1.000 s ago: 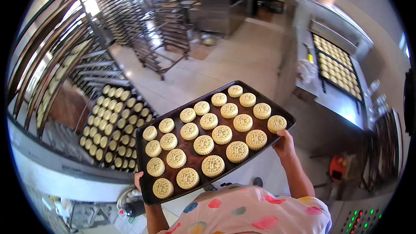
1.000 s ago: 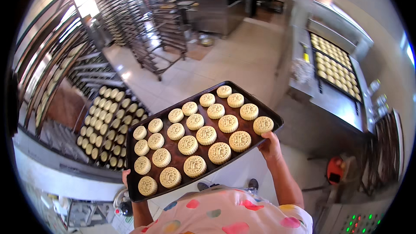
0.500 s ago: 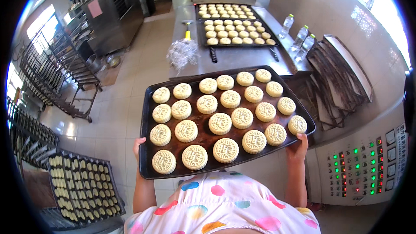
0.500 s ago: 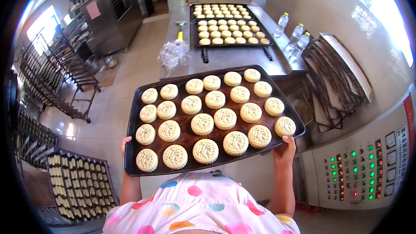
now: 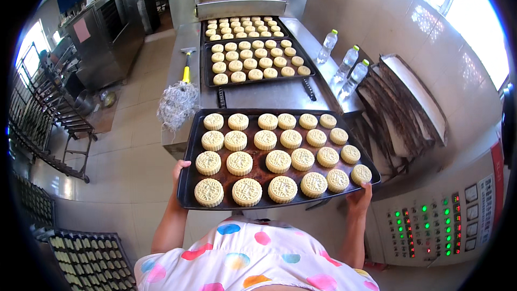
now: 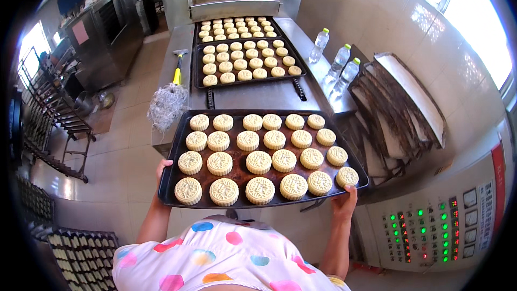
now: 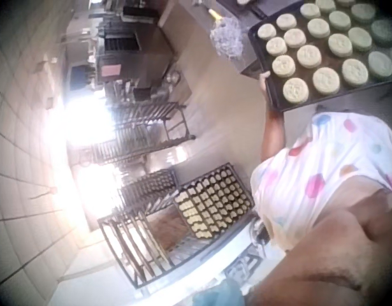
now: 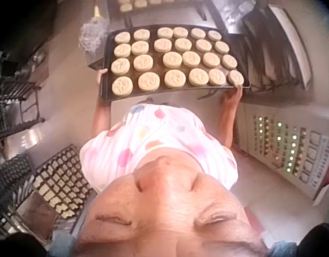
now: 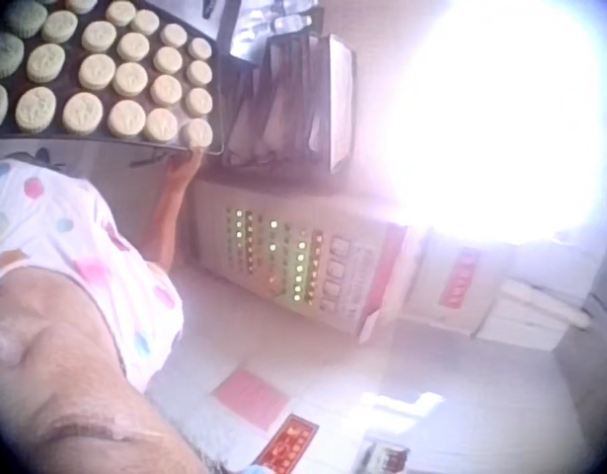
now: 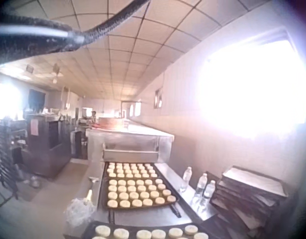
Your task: The person moves mooncake trays from a rack to a workspace, touches the mooncakes by hand, and helps another person mix mooncake filling in a large bin.
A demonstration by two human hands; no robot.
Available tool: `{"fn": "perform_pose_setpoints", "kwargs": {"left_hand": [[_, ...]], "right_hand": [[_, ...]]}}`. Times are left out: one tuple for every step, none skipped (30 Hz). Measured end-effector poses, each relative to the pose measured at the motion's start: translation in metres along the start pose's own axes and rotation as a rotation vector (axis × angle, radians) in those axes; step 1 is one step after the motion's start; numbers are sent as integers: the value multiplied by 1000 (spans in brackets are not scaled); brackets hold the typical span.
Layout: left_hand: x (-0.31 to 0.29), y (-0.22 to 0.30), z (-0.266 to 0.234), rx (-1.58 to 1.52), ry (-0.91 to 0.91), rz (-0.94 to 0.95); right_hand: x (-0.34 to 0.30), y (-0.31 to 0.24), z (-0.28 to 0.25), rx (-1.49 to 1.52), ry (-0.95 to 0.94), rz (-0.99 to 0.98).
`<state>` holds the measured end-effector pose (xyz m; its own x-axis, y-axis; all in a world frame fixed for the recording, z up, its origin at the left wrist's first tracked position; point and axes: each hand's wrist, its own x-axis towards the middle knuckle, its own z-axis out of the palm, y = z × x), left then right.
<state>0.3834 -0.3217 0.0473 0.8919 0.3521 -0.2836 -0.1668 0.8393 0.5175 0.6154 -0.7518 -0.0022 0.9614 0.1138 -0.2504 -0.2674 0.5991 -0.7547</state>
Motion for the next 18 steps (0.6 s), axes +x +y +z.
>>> {"fn": "perform_pose_setpoints", "kwargs": {"left_hand": [[25, 1, 3, -11, 3, -13], [51, 3, 5, -23, 6, -24], [61, -1, 1, -32, 21, -43], [72, -6, -2, -59, 42, -44], [82, -11, -10, -63, 56, -32], [95, -15, -10, -62, 63, -25], [108, -22, -8, -62, 69, -16], [116, -30, -5, -61, 93, 9], [120, -36, 18, -65, 101, 39], [130, -45, 9, -58, 116, 51], [139, -54, 2, -52, 132, 63], [145, -62, 22, -81, 174, 66], [151, -69, 42, -116, 216, 75], [159, -75, 45, -94, 162, 79], [159, -80, 49, -32, 124, 73], [157, -86, 47, 53, 154, 30], [152, -91, 42, 138, 183, -15], [143, -99, 22, 170, 258, -47]], "right_hand": [[25, -1, 9, -41, -6, 0], [51, -3, 18, -82, -14, 0], [58, -1, 22, -125, -13, 11], [61, -2, 43, -109, -10, -15], [79, -1, 34, -98, -25, 34], [99, -4, 29, -81, -35, 76], [117, -9, 24, -65, -46, 119], [130, -9, 17, -72, -36, 114], [146, -9, 17, -77, -25, 111], [158, -8, 24, -33, -9, 134], [173, -11, 29, 11, 7, 158], [187, -14, 22, -5, -30, 229], [201, -17, 14, -22, -74, 299], [211, -18, 3, -62, -98, 361], [220, -17, -9, -69, -124, 443], [226, -14, -18, -37, -91, 472], [232, -10, -29, -6, -57, 502], [242, -5, -45, 63, -109, 581]]}}
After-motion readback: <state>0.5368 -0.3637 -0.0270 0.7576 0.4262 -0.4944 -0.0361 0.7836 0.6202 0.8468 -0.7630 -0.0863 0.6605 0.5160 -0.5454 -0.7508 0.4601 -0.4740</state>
